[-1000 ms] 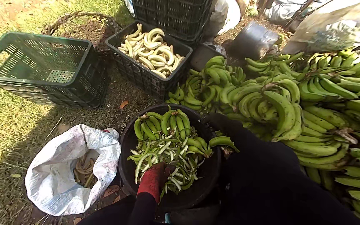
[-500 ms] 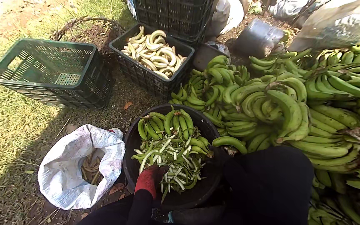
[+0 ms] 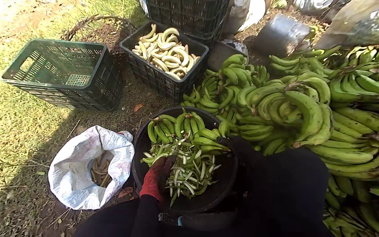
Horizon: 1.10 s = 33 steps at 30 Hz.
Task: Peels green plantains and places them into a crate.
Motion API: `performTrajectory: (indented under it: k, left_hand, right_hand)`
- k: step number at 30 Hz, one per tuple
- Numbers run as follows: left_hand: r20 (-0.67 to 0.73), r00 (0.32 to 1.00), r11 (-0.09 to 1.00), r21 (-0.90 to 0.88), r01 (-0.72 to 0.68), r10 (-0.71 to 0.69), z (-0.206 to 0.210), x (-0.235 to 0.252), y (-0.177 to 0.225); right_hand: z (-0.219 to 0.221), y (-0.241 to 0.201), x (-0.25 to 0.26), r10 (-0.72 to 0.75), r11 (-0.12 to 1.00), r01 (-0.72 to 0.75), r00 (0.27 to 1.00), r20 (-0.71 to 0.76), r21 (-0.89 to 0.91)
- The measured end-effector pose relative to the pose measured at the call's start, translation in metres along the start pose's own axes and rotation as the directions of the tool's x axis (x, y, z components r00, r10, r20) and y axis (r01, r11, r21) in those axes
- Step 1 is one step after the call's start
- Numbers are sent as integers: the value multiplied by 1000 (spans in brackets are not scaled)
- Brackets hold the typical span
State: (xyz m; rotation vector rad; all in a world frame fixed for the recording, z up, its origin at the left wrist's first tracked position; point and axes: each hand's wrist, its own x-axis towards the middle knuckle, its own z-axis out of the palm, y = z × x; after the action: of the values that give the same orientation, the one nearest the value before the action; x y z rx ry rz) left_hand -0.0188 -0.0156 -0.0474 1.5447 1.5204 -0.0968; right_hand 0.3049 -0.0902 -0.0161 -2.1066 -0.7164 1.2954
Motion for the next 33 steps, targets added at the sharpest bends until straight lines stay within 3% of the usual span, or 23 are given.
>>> performTrajectory:
  k: [3, 6, 8, 10, 13, 16, 21, 26, 33]
  left_hand:
    - [-115, 993, 929, -370, -28, -16, 0, -10, 6]
    - [-294, 956, 791, -583, -186, 8, 0, -27, 7]
    - [-397, 914, 671, -657, -344, 80, 2, -38, 4]
    - [-421, 894, 599, -681, -422, 151, 5, -47, -4]
    - [-341, 938, 610, -730, -307, 63, 19, -60, -6]
    - [-143, 989, 670, -738, -83, -35, 37, -62, -11]
    - [57, 987, 707, -692, 146, -147, 72, -60, -10]
    - [94, 975, 695, -688, 208, -199, 100, -64, -7]
    - [79, 978, 671, -716, 191, -194, 114, -63, -4]
  right_hand:
    - [-1, -46, -7, -162, 961, 168, 986, 45, -219]
    - [14, -70, 0, -352, 824, 367, 929, 117, -431]
    - [33, -76, -6, -432, 758, 471, 881, 193, -452]
    - [57, -58, -6, -465, 770, 526, 850, 247, -361]
    - [102, 21, 33, -449, 830, 509, 852, 269, -228]
    - [134, 79, 56, -370, 806, 493, 852, 372, -328]
    - [143, 80, 63, -442, 738, 584, 797, 412, -338]
    - [139, 75, 58, -435, 771, 561, 810, 394, -301]
    - [132, 59, 43, -401, 837, 502, 833, 380, -217]
